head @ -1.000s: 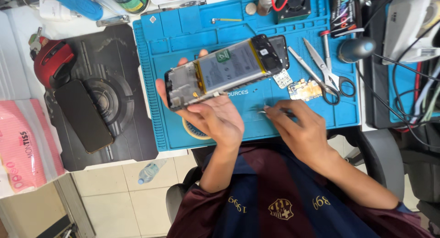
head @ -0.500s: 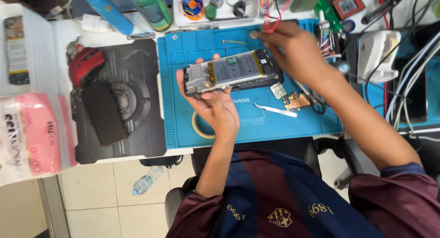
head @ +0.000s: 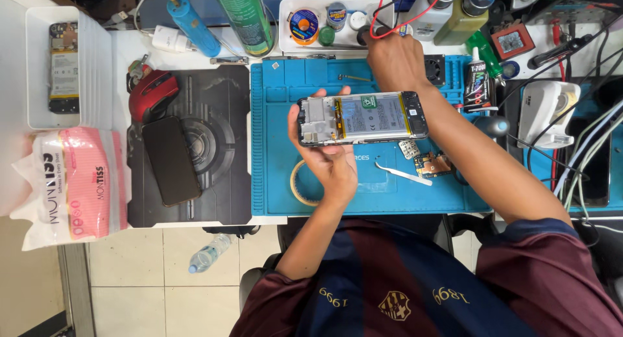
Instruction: The person disassembles a smartphone, removes the battery, and manipulates internal components using tweezers and pliers. The person then handles a small circuit board and uses pliers to adjust a connector.
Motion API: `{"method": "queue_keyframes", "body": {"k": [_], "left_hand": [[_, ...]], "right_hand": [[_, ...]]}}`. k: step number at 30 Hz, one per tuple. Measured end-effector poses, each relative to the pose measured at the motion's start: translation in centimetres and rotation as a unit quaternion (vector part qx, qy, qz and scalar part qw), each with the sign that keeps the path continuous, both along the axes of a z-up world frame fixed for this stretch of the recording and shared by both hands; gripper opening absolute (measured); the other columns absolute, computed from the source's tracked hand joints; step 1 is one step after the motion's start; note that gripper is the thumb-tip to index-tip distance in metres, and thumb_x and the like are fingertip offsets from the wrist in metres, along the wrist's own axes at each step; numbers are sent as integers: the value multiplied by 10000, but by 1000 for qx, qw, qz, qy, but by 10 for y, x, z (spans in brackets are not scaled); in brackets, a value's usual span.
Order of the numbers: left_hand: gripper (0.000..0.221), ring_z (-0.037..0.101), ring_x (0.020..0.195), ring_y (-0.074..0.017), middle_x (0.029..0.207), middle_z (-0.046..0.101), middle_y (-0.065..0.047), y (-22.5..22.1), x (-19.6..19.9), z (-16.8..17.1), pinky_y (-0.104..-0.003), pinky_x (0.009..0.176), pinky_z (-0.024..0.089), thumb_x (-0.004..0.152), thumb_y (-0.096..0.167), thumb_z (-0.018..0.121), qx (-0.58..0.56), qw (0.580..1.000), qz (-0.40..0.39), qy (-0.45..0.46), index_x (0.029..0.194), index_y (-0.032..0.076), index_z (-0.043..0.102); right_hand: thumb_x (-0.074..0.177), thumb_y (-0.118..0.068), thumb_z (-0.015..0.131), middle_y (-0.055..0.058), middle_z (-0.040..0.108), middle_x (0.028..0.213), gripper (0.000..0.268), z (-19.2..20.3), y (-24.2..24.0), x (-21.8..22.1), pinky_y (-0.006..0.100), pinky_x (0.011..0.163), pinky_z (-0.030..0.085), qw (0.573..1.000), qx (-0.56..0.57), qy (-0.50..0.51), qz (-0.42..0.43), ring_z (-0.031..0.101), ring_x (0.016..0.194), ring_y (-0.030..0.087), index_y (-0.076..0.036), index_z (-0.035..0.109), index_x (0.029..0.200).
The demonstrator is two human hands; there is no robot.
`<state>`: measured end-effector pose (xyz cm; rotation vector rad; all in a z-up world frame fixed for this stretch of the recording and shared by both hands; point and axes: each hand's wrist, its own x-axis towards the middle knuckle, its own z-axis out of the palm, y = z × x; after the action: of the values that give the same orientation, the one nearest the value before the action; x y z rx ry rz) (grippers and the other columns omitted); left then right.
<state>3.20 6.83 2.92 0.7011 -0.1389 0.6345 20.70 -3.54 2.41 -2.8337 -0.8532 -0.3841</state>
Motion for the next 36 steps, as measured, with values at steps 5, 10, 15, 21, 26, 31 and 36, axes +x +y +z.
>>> {"method": "queue_keyframes", "body": {"k": [5, 10, 15, 21, 26, 31, 36], "left_hand": [[812, 469, 1427, -414, 1624, 342, -166, -6, 3, -7, -555, 1200, 411, 1040, 454, 656, 2, 1000, -17, 20, 1630, 217, 152], [806, 472, 1424, -404, 1621, 340, -161, -11, 2, -12, -545, 1184, 439, 1036, 463, 650, 12, 1000, -22, 18, 1626, 216, 159], [817, 492, 1405, -407, 1615, 353, -173, -16, 1, -16, -525, 1167, 447, 1031, 475, 649, 32, 999, -12, 26, 1628, 205, 161], [820, 503, 1406, -414, 1609, 373, -177, -17, -1, -16, -532, 1190, 438, 1033, 488, 641, 63, 998, 6, 21, 1631, 192, 166], [819, 504, 1389, -410, 1607, 370, -176, -18, -2, -19, -556, 1173, 449, 1035, 475, 653, 50, 999, 2, 3, 1625, 194, 160], [823, 497, 1416, -416, 1610, 362, -172, -14, -3, -21, -573, 1209, 428, 1034, 482, 647, 50, 999, 4, 7, 1626, 193, 154], [798, 503, 1392, -412, 1608, 373, -176, -15, -2, -20, -573, 1198, 420, 1049, 471, 626, 41, 999, 12, -5, 1637, 191, 166]], "right_hand": [[825, -60, 702, 200, 691, 889, 104, 10, 0, -4, 495, 602, 532, 998, 12, 11, 58, 701, 770, 383, -27, 689, 922], [742, 29, 665, 172, 699, 957, 428, 14, 2, -2, 470, 582, 523, 994, -9, -9, 105, 699, 791, 369, 21, 707, 1168], [876, -40, 721, 131, 683, 954, 157, 14, -4, -5, 446, 668, 547, 995, 64, -19, 71, 702, 841, 352, -46, 731, 1032], [900, -61, 819, 111, 677, 1015, 138, 14, -8, -12, 410, 729, 557, 968, 222, -50, 102, 704, 887, 316, -27, 708, 975], [848, -81, 892, 115, 678, 1015, 251, 9, -11, -17, 396, 714, 556, 952, 296, 5, 73, 702, 838, 299, 4, 663, 906], [915, -31, 845, 118, 690, 1032, 189, 6, -10, -12, 370, 650, 558, 943, 329, 50, 29, 723, 778, 272, 2, 665, 963], [951, 44, 761, 154, 683, 1015, 143, 12, -10, -23, 423, 679, 539, 955, 286, -31, 67, 702, 824, 356, 3, 649, 1028]]}}
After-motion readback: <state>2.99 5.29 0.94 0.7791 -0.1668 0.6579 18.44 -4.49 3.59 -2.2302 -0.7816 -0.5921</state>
